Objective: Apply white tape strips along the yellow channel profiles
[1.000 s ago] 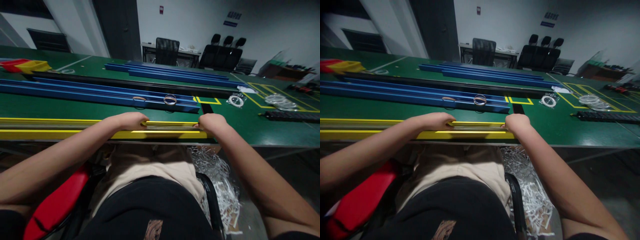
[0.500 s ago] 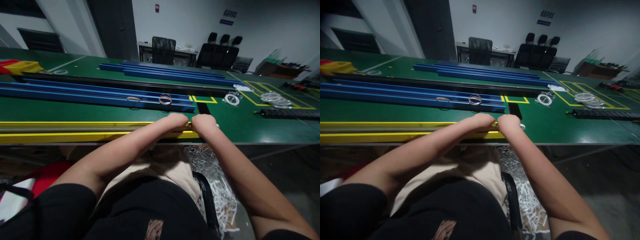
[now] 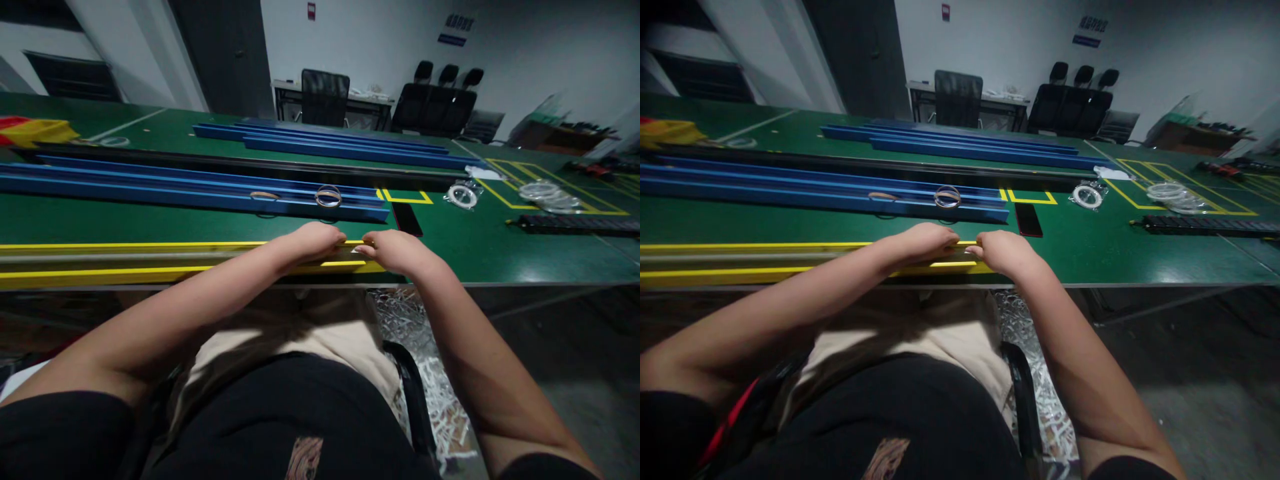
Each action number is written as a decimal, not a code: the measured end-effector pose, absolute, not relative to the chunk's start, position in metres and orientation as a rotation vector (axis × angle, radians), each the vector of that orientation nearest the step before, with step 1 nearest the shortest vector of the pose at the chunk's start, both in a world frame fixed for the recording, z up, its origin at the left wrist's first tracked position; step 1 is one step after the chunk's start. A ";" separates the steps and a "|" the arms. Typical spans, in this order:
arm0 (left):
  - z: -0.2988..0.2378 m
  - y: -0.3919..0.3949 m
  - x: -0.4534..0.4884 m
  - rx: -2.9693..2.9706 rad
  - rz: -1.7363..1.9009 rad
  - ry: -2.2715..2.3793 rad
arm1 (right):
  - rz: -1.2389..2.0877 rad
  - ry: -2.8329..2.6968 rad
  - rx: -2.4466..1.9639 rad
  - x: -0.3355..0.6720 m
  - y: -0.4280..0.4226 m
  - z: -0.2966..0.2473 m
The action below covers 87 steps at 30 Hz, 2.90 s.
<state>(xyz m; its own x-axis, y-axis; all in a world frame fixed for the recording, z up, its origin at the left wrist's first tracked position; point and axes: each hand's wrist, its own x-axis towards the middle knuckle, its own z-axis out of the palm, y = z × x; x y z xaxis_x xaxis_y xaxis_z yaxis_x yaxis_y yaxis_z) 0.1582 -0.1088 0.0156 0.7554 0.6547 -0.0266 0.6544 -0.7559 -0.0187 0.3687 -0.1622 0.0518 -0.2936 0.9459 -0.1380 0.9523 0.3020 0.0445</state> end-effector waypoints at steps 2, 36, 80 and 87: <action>0.016 -0.107 0.124 -2.962 0.087 -1.100 | -0.190 2.527 1.718 0.365 -0.162 0.050; 0.013 -0.115 0.146 -2.927 0.111 -1.287 | 0.129 2.649 1.803 0.351 -0.165 -0.027; 0.013 -0.118 0.151 -2.924 0.007 -1.263 | -0.439 2.916 2.163 0.341 -0.141 -0.050; 0.012 -0.124 0.148 -2.890 -0.128 -1.165 | -0.506 2.857 2.240 0.338 -0.141 -0.047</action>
